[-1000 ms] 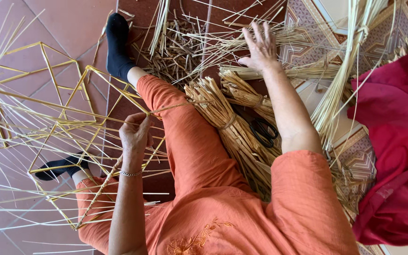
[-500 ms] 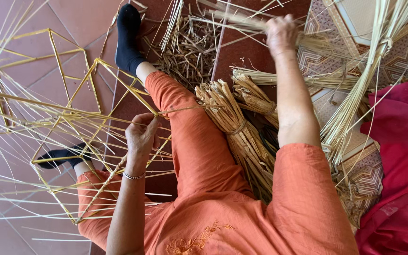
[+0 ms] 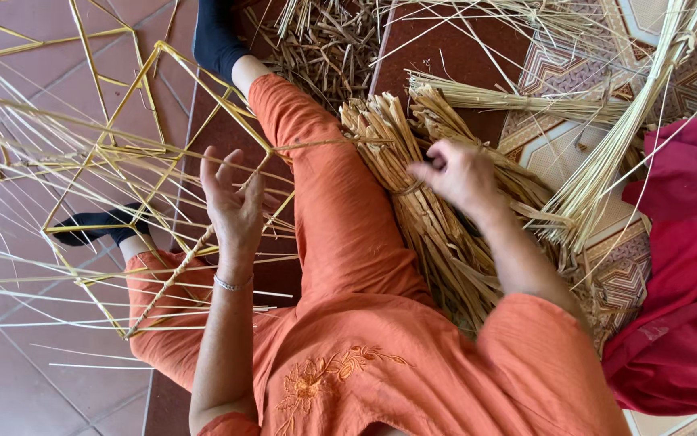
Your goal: The person weaves thin dried plant strips into a rectangular basket frame, threading strands through the structure and tightening them by hand. The person occasionally picks up additional strips from nearby bundles and integrates them into the weave.
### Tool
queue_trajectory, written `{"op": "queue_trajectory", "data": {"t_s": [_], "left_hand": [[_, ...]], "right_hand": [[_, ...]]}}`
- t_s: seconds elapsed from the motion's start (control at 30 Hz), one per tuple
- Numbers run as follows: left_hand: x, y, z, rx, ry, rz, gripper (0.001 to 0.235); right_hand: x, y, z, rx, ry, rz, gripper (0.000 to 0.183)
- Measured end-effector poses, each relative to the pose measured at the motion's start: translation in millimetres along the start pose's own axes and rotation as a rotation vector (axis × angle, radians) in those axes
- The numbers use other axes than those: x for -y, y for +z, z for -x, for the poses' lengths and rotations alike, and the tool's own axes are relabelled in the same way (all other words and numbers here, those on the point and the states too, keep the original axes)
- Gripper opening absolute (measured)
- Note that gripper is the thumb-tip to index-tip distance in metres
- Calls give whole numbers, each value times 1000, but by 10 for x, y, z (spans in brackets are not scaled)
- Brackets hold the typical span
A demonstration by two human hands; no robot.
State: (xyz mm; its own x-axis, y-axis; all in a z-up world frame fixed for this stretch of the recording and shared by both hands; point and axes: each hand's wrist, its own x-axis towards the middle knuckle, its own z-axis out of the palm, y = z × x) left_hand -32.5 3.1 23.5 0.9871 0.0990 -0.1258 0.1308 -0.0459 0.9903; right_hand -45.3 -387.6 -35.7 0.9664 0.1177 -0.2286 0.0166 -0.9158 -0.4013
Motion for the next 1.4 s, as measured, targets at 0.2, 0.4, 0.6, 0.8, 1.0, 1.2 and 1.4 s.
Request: {"op": "queue_trajectory", "data": {"t_s": [0.2, 0.4, 0.6, 0.8, 1.0, 1.2, 1.4], "left_hand": [[-61, 63, 405, -84, 148, -122, 51], [-113, 305, 457, 160, 102, -290, 16], [-100, 845, 319, 332, 393, -365, 19], [79, 1359, 64, 378, 102, -647, 37], [194, 1193, -207, 315, -119, -437, 14], [-115, 764, -709, -40, 296, -222, 13], [-465, 132, -1165, -195, 566, -376, 16]], "right_hand": [[331, 308, 358, -390, -111, 390, 108], [10, 70, 383, -138, 11, -460, 70], [66, -194, 508, -130, 154, -836, 72], [307, -49, 540, -138, 106, -651, 70], [312, 112, 597, -255, -58, -464, 70], [358, 88, 596, -224, -7, -492, 68], [379, 128, 620, -210, 10, -512, 65]]}}
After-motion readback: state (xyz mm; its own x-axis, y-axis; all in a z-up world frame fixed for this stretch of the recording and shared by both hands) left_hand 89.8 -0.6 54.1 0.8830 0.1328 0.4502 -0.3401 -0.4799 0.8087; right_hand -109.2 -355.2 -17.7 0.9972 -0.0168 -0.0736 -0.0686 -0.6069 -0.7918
